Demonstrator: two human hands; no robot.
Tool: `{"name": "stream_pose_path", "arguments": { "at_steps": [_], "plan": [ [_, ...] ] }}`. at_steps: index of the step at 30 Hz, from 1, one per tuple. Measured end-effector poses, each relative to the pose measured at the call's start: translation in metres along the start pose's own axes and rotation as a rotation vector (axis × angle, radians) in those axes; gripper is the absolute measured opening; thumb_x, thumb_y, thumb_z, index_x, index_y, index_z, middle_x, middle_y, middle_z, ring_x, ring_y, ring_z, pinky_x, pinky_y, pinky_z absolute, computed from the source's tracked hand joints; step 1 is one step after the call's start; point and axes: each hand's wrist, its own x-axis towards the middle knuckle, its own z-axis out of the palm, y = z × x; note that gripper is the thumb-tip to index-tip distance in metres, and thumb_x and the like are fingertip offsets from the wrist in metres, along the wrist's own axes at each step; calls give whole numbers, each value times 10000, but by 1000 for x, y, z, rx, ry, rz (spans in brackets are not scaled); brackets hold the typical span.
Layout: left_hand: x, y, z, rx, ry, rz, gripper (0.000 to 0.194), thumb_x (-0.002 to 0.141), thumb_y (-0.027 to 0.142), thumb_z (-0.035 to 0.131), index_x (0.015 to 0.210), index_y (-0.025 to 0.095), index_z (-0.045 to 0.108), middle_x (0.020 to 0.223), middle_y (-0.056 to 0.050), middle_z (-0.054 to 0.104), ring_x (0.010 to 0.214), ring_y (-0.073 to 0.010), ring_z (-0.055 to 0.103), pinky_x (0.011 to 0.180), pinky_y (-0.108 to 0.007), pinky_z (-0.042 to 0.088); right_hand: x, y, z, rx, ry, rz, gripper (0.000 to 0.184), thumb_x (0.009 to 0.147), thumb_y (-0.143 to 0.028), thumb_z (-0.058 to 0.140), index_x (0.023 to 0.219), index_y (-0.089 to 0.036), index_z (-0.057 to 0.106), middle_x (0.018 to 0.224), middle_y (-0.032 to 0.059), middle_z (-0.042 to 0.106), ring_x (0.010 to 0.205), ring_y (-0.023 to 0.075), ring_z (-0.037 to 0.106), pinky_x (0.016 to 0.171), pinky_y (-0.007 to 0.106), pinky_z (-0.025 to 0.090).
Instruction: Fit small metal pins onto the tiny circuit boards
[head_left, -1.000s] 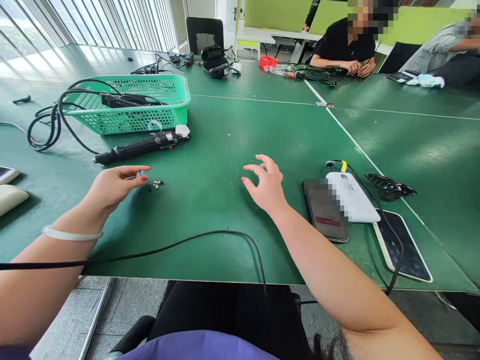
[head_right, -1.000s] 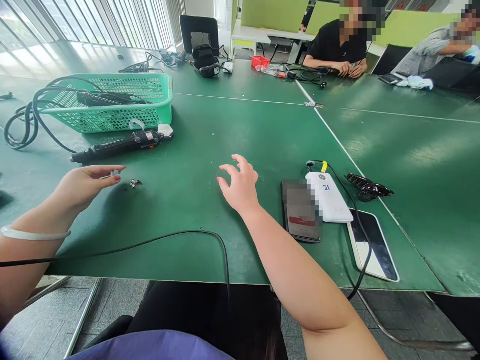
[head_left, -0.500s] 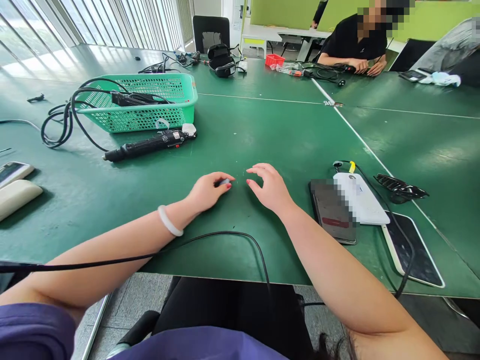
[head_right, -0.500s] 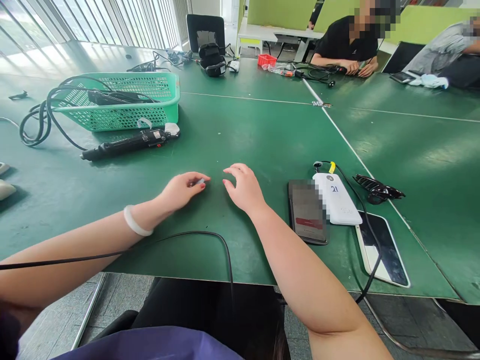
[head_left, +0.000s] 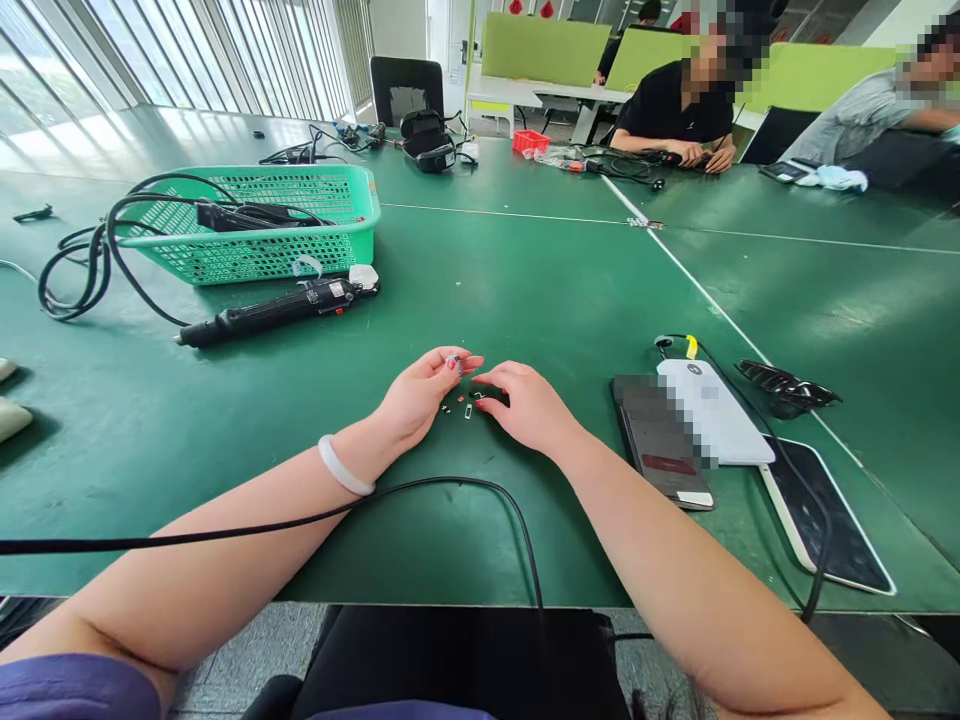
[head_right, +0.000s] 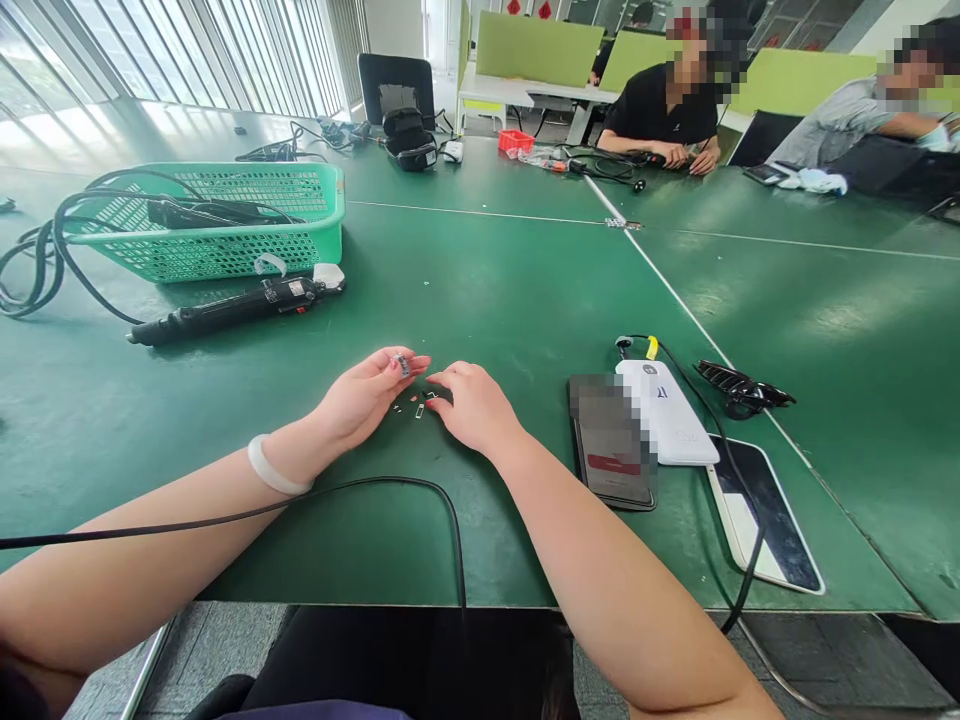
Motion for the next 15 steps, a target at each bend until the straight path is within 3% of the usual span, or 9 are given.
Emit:
{"name": "stream_pose_path", "arguments": {
  "at_steps": [4, 9, 15],
  "plan": [
    [-1, -2, 4, -26, -46, -38, 106, 793, 257, 653, 853, 182, 610, 981, -39, 683, 968, -147, 578, 893, -301, 380, 5, -6, 9, -84, -1, -31, 147, 837, -222, 581, 921, -212, 701, 909, 45, 658, 926, 196, 580, 851, 342, 463],
    [0, 0, -6, -6, 15, -29, 63, 827, 229, 601, 875, 189, 610, 1069, -37, 675, 879, -111, 568, 759, -252, 394, 7, -8, 9, -68, 18, -21, 139, 838, -167, 551, 784, -216, 669, 820, 24, 661, 822, 174, 589, 746, 309, 455],
    [3, 2, -12, 37, 4, -56, 179, 839, 191, 580, 1000, 159, 652, 973, -46, 663, 732, -74, 603, 750, -247, 467, 2, -13, -3, 449, 240, 145, 102, 810, -277, 582, 791, -213, 660, 762, 1, 682, 681, 144, 597, 676, 296, 468]
  ]
}}
